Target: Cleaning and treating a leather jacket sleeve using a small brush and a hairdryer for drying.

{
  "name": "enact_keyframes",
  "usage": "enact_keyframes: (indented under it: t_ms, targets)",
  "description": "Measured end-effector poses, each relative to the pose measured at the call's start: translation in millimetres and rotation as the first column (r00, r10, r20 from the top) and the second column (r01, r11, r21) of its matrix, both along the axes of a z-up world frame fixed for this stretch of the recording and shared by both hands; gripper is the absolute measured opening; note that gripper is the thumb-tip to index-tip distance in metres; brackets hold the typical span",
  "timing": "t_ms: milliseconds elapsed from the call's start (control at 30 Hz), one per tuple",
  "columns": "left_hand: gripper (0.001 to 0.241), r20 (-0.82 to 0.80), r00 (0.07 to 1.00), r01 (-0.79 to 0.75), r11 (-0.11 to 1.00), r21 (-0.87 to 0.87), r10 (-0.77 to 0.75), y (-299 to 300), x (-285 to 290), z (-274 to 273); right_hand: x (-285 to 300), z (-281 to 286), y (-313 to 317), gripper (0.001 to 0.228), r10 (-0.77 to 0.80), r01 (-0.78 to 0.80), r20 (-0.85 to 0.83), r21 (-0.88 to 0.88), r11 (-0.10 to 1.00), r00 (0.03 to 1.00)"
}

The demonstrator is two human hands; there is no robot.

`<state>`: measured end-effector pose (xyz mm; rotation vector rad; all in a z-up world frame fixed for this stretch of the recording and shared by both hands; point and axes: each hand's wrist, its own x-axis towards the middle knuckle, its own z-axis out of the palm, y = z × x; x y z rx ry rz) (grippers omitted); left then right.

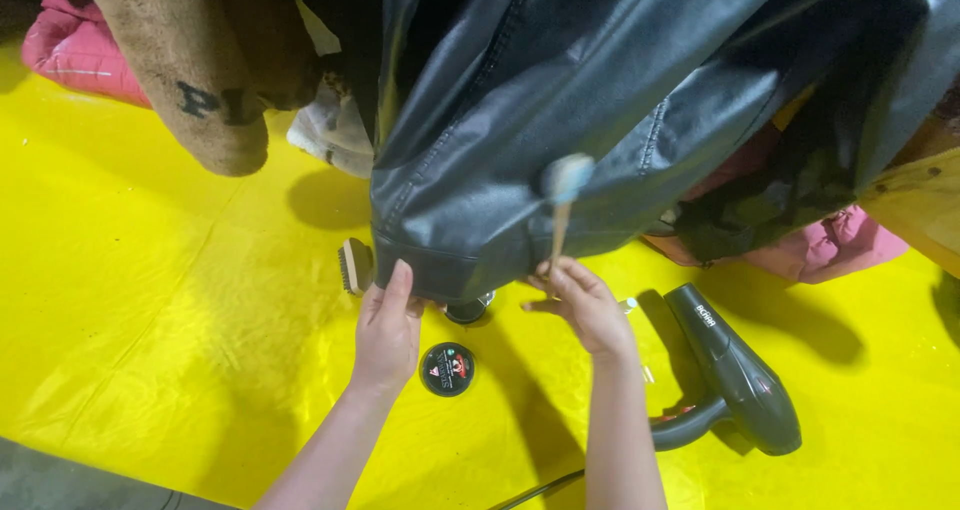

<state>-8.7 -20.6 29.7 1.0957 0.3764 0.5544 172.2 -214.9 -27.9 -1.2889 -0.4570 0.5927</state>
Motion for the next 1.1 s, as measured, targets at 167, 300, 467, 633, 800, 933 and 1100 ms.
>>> enact_keyframes:
  t_ms: [167,300,467,633,800,933,1100]
  targets:
    - [0.033,0.143,0.988,-0.043,0.995,-0.095,0.057,-4,25,-33,-13,-11,19,0.017,-0.153,0.302,-0.389,0.356,0.885,0.908]
    - [0.029,0.102,0.990,0.094,0.995,0.027,-0.096,-8,65,-123,-58,21,23,0.020,-0.292,0.417,-0.360,0.346,0.840,0.886]
    - [0.034,-0.015,0.959,0.281,0.944,0.171,-0.283,-47,55,-74,-78,22,15,0.020,-0.366,0.463,-0.334,0.286,0.839,0.869]
    - [0.041,0.053,0.961,0.249,0.937,0.244,-0.270,-52,66,-73,-73,-36,-8,0.020,-0.285,0.321,-0.163,0.281,0.904,0.945]
    - [0.025,0.209,0.967,0.031,0.883,0.469,-0.145,-40,41,-58,-71,18,-38,0.026,-0.356,0.335,0.270,0.124,0.934,0.895]
    - [0.022,0.296,0.953,-0.125,0.811,0.571,-0.062,-28,24,-37,-45,30,-62,0.029,-0.442,0.509,0.705,0.132,0.851,0.555]
    - [0.020,0.376,0.926,-0.265,0.740,0.618,0.018,-14,20,-31,-57,64,-57,0.018,-0.214,0.442,0.901,0.028,0.896,0.377]
